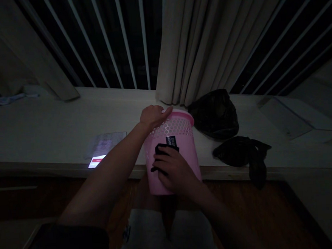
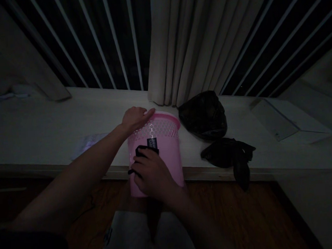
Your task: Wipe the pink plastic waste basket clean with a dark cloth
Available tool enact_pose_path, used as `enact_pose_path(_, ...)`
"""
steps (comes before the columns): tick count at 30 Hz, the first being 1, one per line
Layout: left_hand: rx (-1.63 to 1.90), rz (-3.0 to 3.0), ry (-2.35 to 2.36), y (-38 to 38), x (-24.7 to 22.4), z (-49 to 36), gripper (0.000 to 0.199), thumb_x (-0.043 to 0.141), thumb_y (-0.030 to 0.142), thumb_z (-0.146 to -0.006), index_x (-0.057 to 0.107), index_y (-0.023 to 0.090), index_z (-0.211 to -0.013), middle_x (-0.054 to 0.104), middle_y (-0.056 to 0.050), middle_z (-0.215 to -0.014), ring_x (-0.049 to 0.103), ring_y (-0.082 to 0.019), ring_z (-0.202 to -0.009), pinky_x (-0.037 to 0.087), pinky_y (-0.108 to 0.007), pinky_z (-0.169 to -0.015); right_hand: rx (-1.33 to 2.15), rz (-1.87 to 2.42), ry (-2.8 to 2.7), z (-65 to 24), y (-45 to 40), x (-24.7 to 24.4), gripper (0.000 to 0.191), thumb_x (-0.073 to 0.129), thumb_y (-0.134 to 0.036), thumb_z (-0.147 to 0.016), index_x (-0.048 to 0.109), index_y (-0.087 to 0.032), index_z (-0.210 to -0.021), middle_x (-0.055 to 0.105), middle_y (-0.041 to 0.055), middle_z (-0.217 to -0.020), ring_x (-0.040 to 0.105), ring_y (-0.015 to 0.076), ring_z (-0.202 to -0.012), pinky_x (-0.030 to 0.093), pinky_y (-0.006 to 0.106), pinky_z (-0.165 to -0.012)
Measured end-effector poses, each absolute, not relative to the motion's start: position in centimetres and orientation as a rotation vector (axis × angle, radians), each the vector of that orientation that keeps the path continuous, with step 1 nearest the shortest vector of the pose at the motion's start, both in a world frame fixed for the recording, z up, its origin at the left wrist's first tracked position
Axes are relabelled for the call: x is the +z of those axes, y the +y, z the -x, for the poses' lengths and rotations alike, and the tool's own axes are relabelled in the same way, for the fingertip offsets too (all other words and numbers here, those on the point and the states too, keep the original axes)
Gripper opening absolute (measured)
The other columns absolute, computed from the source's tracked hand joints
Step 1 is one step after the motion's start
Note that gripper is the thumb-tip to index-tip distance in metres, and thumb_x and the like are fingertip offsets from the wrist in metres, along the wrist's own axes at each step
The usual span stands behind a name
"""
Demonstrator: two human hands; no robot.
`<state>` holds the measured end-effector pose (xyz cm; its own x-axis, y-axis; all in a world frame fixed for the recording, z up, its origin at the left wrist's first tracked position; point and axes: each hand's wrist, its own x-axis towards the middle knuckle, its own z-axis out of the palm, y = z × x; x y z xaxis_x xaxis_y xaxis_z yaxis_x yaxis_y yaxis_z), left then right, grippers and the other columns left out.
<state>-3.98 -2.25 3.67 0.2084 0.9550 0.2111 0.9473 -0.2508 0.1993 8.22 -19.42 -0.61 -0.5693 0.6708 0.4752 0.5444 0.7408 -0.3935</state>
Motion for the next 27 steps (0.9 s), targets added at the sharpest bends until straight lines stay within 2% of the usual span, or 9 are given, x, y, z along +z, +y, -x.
enact_pose_path(4,0.454,-2.451,1.874,-2.1,3.8,4.3,0.079,0.022,0.076,-0.084,0.075,0.016,-0.085,0.072,-0.016,-0.089,0.065,-0.028,-0.09,0.046,-0.038,-0.08,0.264,0.992,-2.279,-8.5,-19.3,-0.6,0.029,0.056,-0.011,-0.079,0.068,-0.022,-0.103,0.068,0.0048,-0.118,0.037,0.0289,-0.137,0.022,0.059,-0.114)
enact_pose_path(9,0.401,-2.502,1.834,-2.2,4.4,3.7,0.076,0.027,0.075,-0.083,0.075,0.016,-0.086,0.072,-0.016,-0.091,0.065,-0.029,-0.093,0.045,-0.037,-0.08,0.216,0.982,-2.29,-8.3,-19.4,-1.2,0.026,0.058,-0.012,-0.079,0.069,-0.017,-0.102,0.064,0.0075,-0.124,0.036,0.0309,-0.137,0.024,0.057,-0.114)
enact_pose_path(16,0.449,-2.72,1.665,-2.4,5.7,1.7,0.05,0.038,0.05,-0.088,0.065,0.019,-0.116,0.07,-0.012,-0.111,0.063,-0.028,-0.102,0.044,-0.038,-0.086,0.225,0.963,-2.248,-8.7,-19.5,-1.8,0.029,0.055,-0.013,-0.078,0.068,-0.021,-0.102,0.065,0.0049,-0.123,0.038,0.0286,-0.137,0.026,0.055,-0.113)
enact_pose_path(18,0.375,-2.686,1.668,-2.3,5.7,1.2,0.054,0.034,0.053,-0.089,0.067,0.018,-0.113,0.07,-0.013,-0.111,0.063,-0.028,-0.102,0.044,-0.038,-0.086,0.223,0.968,-2.221,-9.0,-19.5,-1.9,0.029,0.054,-0.013,-0.078,0.068,-0.021,-0.102,0.065,0.0044,-0.123,0.039,0.0284,-0.136,0.026,0.054,-0.114)
enact_pose_path(20,0.275,-2.59,1.719,-2.1,5.5,0.8,0.069,0.026,0.066,-0.088,0.071,0.015,-0.103,0.071,-0.016,-0.105,0.064,-0.03,-0.099,0.046,-0.039,-0.084,0.234,0.967,-2.208,-9.3,-19.6,-1.9,0.029,0.054,-0.012,-0.077,0.068,-0.021,-0.101,0.065,0.0046,-0.124,0.039,0.0278,-0.136,0.027,0.053,-0.114)
enact_pose_path(23,0.222,-2.512,1.772,-1.9,5.3,0.4,0.091,0.02,0.084,-0.076,0.073,0.011,-0.092,0.071,-0.02,-0.096,0.065,-0.033,-0.095,0.047,-0.039,-0.081,0.262,0.966,-2.225,-9.8,-19.3,-1.7,0.028,0.055,-0.012,-0.077,0.068,-0.02,-0.101,0.064,0.0051,-0.124,0.039,0.0275,-0.136,0.027,0.052,-0.114)
enact_pose_path(27,0.18,-2.522,1.824,-1.7,5.2,0.5,0.099,0.021,0.09,-0.069,0.073,0.011,-0.098,0.071,-0.02,-0.096,0.065,-0.033,-0.094,0.047,-0.038,-0.079,0.249,1.087,-2.171,-10.0,-18.7,-1.2,0.028,0.055,-0.011,-0.08,0.068,-0.018,-0.104,0.059,0.0085,-0.131,0.035,0.0284,-0.138,0.029,0.052,-0.113)
